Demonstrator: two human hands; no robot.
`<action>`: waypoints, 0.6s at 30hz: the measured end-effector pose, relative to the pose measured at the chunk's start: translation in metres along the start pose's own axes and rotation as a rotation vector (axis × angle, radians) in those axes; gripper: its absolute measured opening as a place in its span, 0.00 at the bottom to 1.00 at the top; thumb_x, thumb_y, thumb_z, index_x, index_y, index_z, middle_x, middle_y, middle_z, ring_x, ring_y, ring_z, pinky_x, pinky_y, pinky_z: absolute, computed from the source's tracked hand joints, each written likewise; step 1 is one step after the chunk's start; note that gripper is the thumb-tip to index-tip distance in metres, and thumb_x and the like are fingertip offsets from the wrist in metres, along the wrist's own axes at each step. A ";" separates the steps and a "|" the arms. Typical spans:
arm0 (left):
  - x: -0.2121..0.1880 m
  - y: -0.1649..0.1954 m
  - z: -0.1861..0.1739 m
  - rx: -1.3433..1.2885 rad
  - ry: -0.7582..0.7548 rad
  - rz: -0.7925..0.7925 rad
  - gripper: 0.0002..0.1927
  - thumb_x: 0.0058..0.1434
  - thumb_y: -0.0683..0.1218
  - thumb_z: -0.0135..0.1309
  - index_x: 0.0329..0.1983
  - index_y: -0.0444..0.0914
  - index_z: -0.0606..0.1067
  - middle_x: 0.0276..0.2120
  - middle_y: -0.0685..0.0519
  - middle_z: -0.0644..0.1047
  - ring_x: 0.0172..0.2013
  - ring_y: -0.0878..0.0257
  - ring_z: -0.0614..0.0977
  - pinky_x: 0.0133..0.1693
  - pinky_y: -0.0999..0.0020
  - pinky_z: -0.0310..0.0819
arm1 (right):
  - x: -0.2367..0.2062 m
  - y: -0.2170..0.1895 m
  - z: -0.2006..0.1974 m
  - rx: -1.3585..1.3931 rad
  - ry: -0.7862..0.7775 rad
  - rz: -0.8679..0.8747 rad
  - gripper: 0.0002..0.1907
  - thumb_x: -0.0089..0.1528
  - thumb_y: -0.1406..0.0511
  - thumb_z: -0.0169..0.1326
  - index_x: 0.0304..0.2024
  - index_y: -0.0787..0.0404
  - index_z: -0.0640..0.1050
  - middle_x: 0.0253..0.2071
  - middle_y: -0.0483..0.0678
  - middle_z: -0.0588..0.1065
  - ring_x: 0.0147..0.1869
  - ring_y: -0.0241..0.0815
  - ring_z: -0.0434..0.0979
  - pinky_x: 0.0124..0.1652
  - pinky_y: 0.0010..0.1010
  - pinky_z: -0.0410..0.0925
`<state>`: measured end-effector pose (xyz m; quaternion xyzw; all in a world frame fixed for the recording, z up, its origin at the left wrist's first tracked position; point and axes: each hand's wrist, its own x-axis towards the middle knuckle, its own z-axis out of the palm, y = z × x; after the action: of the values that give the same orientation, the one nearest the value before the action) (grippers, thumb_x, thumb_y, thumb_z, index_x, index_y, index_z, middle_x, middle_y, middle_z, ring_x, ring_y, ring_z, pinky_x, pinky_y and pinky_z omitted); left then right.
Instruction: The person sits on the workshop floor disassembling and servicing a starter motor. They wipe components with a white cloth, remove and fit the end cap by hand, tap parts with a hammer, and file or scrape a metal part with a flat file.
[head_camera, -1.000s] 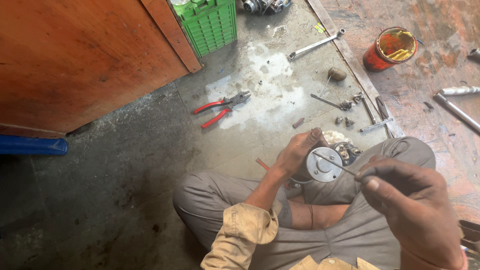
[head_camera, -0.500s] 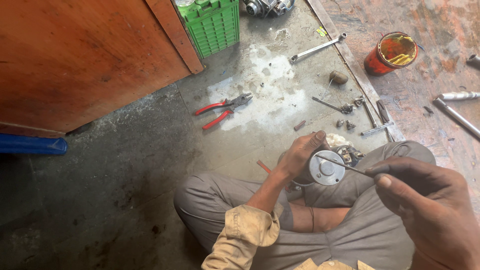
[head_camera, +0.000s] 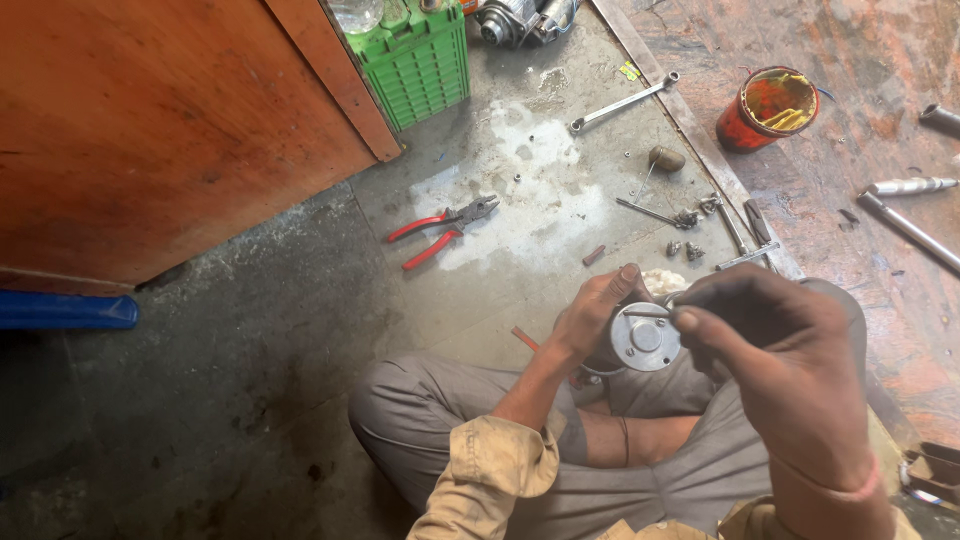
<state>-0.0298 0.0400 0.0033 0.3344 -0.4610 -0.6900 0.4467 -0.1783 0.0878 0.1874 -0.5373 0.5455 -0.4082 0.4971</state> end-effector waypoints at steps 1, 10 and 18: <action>0.000 0.000 0.000 -0.006 0.002 -0.017 0.36 0.72 0.69 0.35 0.37 0.34 0.77 0.31 0.50 0.79 0.36 0.63 0.79 0.43 0.68 0.72 | 0.003 -0.001 0.005 -0.069 -0.011 0.018 0.08 0.59 0.70 0.63 0.40 0.69 0.82 0.26 0.46 0.78 0.27 0.31 0.70 0.26 0.26 0.63; -0.002 -0.001 -0.002 0.033 0.043 0.006 0.34 0.74 0.69 0.36 0.37 0.36 0.74 0.33 0.54 0.75 0.38 0.66 0.74 0.44 0.69 0.69 | 0.019 0.035 0.031 -0.605 0.051 -0.361 0.10 0.54 0.67 0.63 0.39 0.57 0.84 0.35 0.49 0.75 0.35 0.44 0.79 0.35 0.30 0.71; -0.007 0.000 -0.002 -0.007 0.051 0.045 0.29 0.74 0.65 0.41 0.37 0.35 0.74 0.34 0.55 0.74 0.38 0.66 0.73 0.43 0.70 0.68 | 0.013 0.043 0.044 -0.774 0.147 -0.637 0.07 0.56 0.66 0.64 0.32 0.61 0.78 0.30 0.50 0.70 0.35 0.53 0.71 0.34 0.42 0.65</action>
<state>-0.0253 0.0462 0.0029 0.3399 -0.4543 -0.6727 0.4750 -0.1417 0.0823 0.1367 -0.7918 0.4995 -0.3440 0.0727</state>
